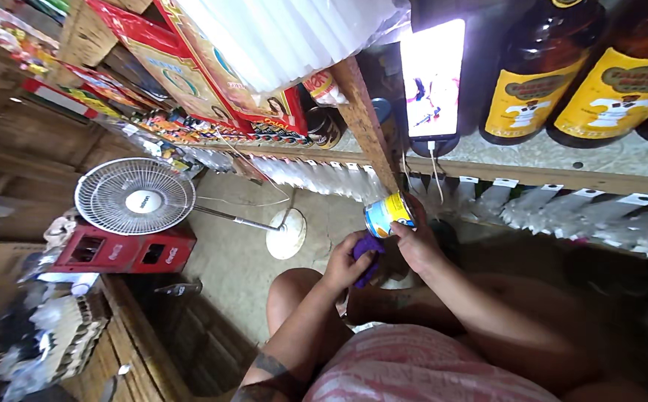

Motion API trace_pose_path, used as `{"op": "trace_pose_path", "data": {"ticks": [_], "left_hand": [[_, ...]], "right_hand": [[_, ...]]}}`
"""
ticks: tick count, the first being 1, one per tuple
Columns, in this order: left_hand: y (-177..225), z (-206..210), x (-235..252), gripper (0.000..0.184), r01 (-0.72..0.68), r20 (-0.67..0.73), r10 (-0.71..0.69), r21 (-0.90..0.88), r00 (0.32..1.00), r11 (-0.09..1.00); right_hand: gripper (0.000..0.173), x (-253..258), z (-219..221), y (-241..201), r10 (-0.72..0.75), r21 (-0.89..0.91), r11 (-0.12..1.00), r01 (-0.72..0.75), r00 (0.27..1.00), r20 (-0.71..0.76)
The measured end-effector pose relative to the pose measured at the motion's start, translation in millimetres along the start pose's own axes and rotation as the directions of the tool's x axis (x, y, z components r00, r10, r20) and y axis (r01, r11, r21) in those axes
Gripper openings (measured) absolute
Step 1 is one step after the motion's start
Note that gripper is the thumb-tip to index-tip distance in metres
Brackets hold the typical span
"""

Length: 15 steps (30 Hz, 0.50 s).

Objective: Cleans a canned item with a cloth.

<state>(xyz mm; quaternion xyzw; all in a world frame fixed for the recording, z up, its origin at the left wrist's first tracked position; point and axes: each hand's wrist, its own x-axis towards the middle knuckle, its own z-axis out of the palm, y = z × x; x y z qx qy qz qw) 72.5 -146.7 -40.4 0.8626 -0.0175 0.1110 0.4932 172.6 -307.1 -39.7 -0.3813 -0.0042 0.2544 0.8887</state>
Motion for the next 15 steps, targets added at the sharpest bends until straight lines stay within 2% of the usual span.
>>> {"op": "trace_pose_path", "data": {"ticks": [3,5,7,10,12,15], "left_hand": [[5.8,-6.1,3.0,0.045,0.062,0.000,-0.064,0.273,0.998,0.960],[8.8,-10.9,6.9,0.047,0.155,-0.029,-0.155,0.351,0.987,0.923],[5.5,-13.0,9.5,0.047,0.235,-0.098,-0.218,0.238,0.971,0.942],[5.7,-13.1,13.3,0.046,0.309,-0.165,-0.312,-0.043,0.936,0.950],[7.3,-12.7,14.1,0.046,0.381,-0.115,-0.403,-0.174,0.908,0.908],[10.6,-11.1,14.3,0.040,0.474,0.035,-0.489,-0.316,0.871,0.822]], "right_hand": [[0.087,0.6,-1.0,0.6,0.024,0.023,0.999,-0.025,0.999,0.045],[0.088,-0.1,-0.9,-0.4,0.057,0.030,0.998,-0.059,0.996,0.074],[0.092,-2.4,0.9,-2.4,0.059,-0.001,0.998,-0.060,0.994,0.090],[0.094,-4.9,3.6,-4.0,0.049,-0.024,0.999,-0.047,0.995,0.084],[0.094,-5.0,3.0,-3.1,0.034,-0.019,0.999,-0.032,0.996,0.087],[0.097,-3.6,-0.1,-0.7,-0.001,-0.053,0.999,0.007,0.993,0.120]]}}
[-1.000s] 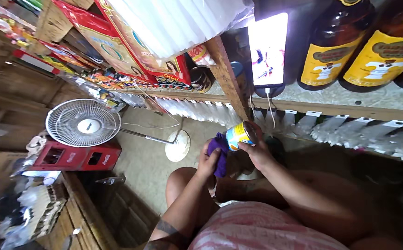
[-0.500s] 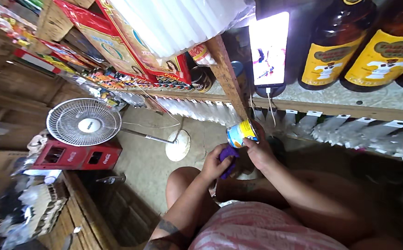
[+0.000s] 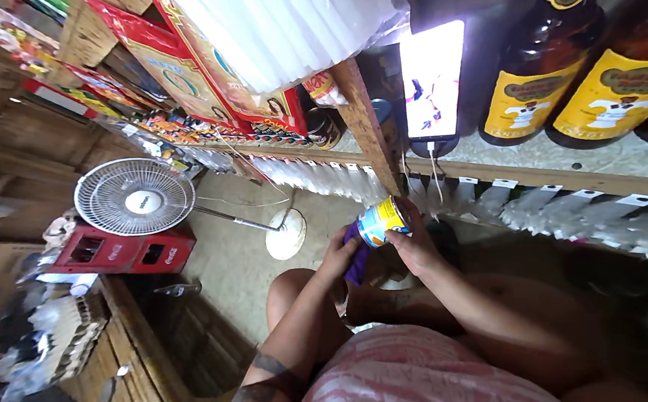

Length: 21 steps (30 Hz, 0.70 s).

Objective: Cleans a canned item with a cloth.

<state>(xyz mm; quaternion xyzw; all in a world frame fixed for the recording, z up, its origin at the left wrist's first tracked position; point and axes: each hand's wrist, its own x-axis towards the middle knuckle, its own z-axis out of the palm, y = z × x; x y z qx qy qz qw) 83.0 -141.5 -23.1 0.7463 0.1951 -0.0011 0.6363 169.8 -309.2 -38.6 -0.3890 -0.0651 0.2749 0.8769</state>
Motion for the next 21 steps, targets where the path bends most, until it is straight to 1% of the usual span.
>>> {"op": "trace_pose_path", "data": {"ticks": [2,4,6,8,10,12,13,14,15,17,19,21], "left_hand": [[7.2,0.9,-3.3,0.038,0.069,0.049,-0.065,-0.087,0.997,0.994],[10.8,-1.8,-5.2,0.039,0.134,0.071,-0.122,-0.194,0.990,0.972],[12.6,-4.8,-6.2,0.035,0.183,0.059,-0.173,-0.304,0.983,0.935],[13.8,-8.7,-6.8,0.032,0.175,0.033,-0.176,-0.375,0.984,0.910],[11.1,-11.1,-6.4,0.030,0.134,0.022,-0.137,-0.417,0.990,0.899],[6.5,-10.0,-6.4,0.031,0.081,0.001,-0.089,-0.415,0.996,0.906],[5.1,-8.4,-7.0,0.032,0.031,-0.017,-0.041,-0.390,0.999,0.920],[4.5,-7.1,-7.8,0.030,-0.046,-0.026,0.040,-0.351,0.999,0.935],[3.4,-6.3,-7.8,0.027,-0.137,-0.023,0.137,-0.310,0.990,0.941],[-1.9,-6.4,-5.3,0.025,-0.272,0.006,0.280,-0.220,0.960,0.937],[-6.3,-5.4,-4.3,0.029,-0.320,0.045,0.329,-0.143,0.943,0.936],[-9.1,-2.9,-4.5,0.035,-0.333,0.071,0.338,-0.079,0.938,0.940]], "right_hand": [[0.093,-1.4,-1.1,1.2,-0.029,-0.041,0.999,0.031,0.998,0.047],[0.097,-4.0,-0.6,-0.4,-0.046,-0.084,0.995,0.054,0.995,0.091],[0.099,-4.2,-0.8,-1.9,-0.067,-0.122,0.989,0.081,0.992,0.109],[0.097,-3.0,-0.6,-3.1,-0.083,-0.159,0.983,0.097,0.992,0.093],[0.096,-1.5,1.0,-3.2,-0.075,-0.197,0.977,0.078,0.997,0.019],[0.098,-0.1,0.5,-2.1,-0.056,-0.207,0.977,0.048,0.998,-0.034],[0.097,0.2,0.4,-2.4,-0.048,-0.197,0.980,0.037,0.998,-0.051],[0.097,0.4,0.5,-3.0,-0.048,-0.187,0.982,0.036,0.997,-0.064],[0.096,0.5,0.7,-3.4,-0.059,-0.173,0.984,0.045,0.995,-0.076],[0.096,1.8,-0.4,-2.1,-0.078,-0.147,0.987,0.064,0.992,-0.094],[0.097,3.2,-2.6,-0.3,-0.086,-0.133,0.988,0.072,0.991,-0.103],[0.096,3.7,-3.3,0.3,-0.083,-0.121,0.990,0.069,0.990,-0.112]]}}
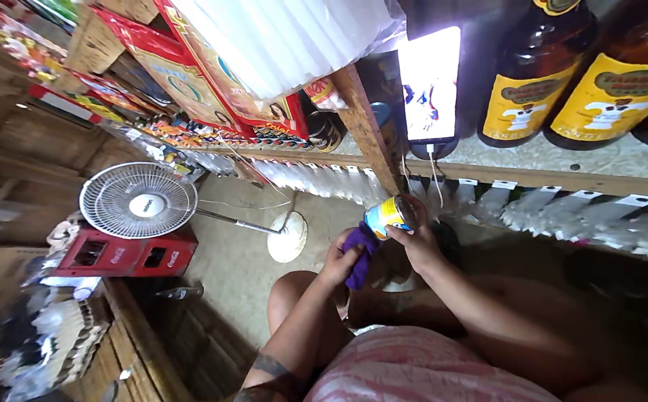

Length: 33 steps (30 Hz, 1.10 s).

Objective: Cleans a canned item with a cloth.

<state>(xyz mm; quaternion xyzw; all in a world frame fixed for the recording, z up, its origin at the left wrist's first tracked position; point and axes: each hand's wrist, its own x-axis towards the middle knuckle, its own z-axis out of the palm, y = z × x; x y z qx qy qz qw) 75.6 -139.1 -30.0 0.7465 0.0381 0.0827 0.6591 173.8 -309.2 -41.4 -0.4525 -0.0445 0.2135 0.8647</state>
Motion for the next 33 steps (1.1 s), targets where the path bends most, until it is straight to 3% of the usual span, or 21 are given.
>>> {"op": "trace_pose_path", "data": {"ticks": [5,11,15,20,27,33], "left_hand": [[-4.8,6.1,-3.0,0.038,-0.001,0.083,-0.012,0.148,0.996,0.989],[-7.5,8.5,-0.9,0.039,0.092,0.036,-0.104,0.240,0.994,0.966],[-3.3,8.7,3.2,0.039,0.185,-0.077,-0.176,0.133,0.981,0.974],[7.4,4.9,6.8,0.040,0.181,-0.192,-0.181,-0.020,0.965,0.983],[5.3,5.2,2.9,0.033,0.026,-0.189,-0.038,-0.061,0.981,0.998],[-7.2,4.0,-0.4,0.036,-0.156,-0.002,0.158,0.148,0.987,0.977]], "right_hand": [[0.095,-1.8,0.9,0.7,-0.006,0.052,0.999,0.005,1.000,0.017],[0.094,-4.3,1.4,2.5,-0.014,0.090,0.996,0.004,0.994,0.105],[0.098,-6.2,0.8,2.1,-0.018,0.080,0.997,0.004,0.983,0.182],[0.091,-6.4,1.8,-1.6,-0.004,0.063,0.998,-0.008,0.980,0.199],[0.087,-3.7,4.1,-5.7,0.034,-0.021,0.999,-0.033,0.997,0.062],[0.090,-0.2,1.2,-2.2,0.028,-0.023,0.999,-0.029,0.998,-0.049]]}}
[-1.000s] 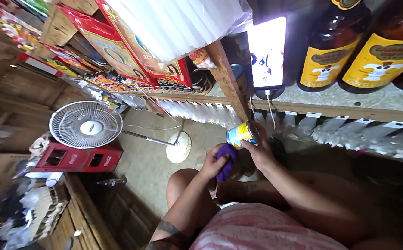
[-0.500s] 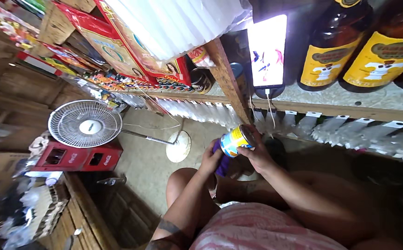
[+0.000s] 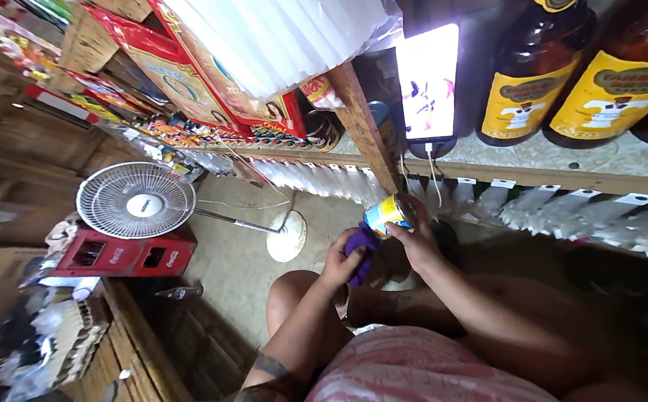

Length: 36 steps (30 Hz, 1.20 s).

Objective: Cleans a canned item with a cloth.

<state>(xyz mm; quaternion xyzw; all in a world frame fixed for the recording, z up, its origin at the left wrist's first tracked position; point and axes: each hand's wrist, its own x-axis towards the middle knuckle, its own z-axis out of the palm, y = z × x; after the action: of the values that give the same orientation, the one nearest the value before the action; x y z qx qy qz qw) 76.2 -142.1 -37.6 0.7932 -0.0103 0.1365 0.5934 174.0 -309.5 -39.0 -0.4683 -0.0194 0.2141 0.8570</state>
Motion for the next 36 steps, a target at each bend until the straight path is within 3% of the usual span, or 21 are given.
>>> {"op": "trace_pose_path", "data": {"ticks": [6,12,19,23,28,33,36], "left_hand": [[-2.9,3.4,-1.8,0.039,0.059,0.116,-0.076,0.144,0.990,0.988],[-6.4,2.2,-0.3,0.042,0.213,0.108,-0.254,0.297,0.961,0.931],[-1.4,0.1,8.4,0.048,0.401,-0.045,-0.398,0.134,0.916,0.906],[2.3,0.7,10.4,0.045,0.387,-0.046,-0.389,-0.045,0.920,0.921],[9.9,-0.1,10.1,0.040,0.360,-0.053,-0.376,-0.191,0.925,0.913],[3.7,-0.4,4.3,0.039,0.277,0.080,-0.268,-0.157,0.960,0.948],[2.8,0.9,3.1,0.042,0.288,0.147,-0.276,-0.067,0.950,0.955]], "right_hand": [[0.092,1.2,-1.1,1.4,0.008,0.046,0.999,-0.009,1.000,0.014],[0.100,-1.4,-1.6,3.5,-0.010,0.063,0.998,0.002,0.992,0.126],[0.101,-5.0,-0.5,3.2,-0.019,0.106,0.994,0.000,0.984,0.176],[0.093,-6.2,0.4,1.4,-0.048,0.074,0.997,0.034,0.979,0.198],[0.096,-7.3,2.8,-2.9,-0.006,-0.017,1.000,0.009,0.991,0.134],[0.089,-0.4,0.8,-2.1,0.007,-0.028,1.000,-0.006,1.000,0.022],[0.091,0.8,-0.5,-0.4,0.015,-0.015,1.000,-0.015,1.000,-0.001]]}}
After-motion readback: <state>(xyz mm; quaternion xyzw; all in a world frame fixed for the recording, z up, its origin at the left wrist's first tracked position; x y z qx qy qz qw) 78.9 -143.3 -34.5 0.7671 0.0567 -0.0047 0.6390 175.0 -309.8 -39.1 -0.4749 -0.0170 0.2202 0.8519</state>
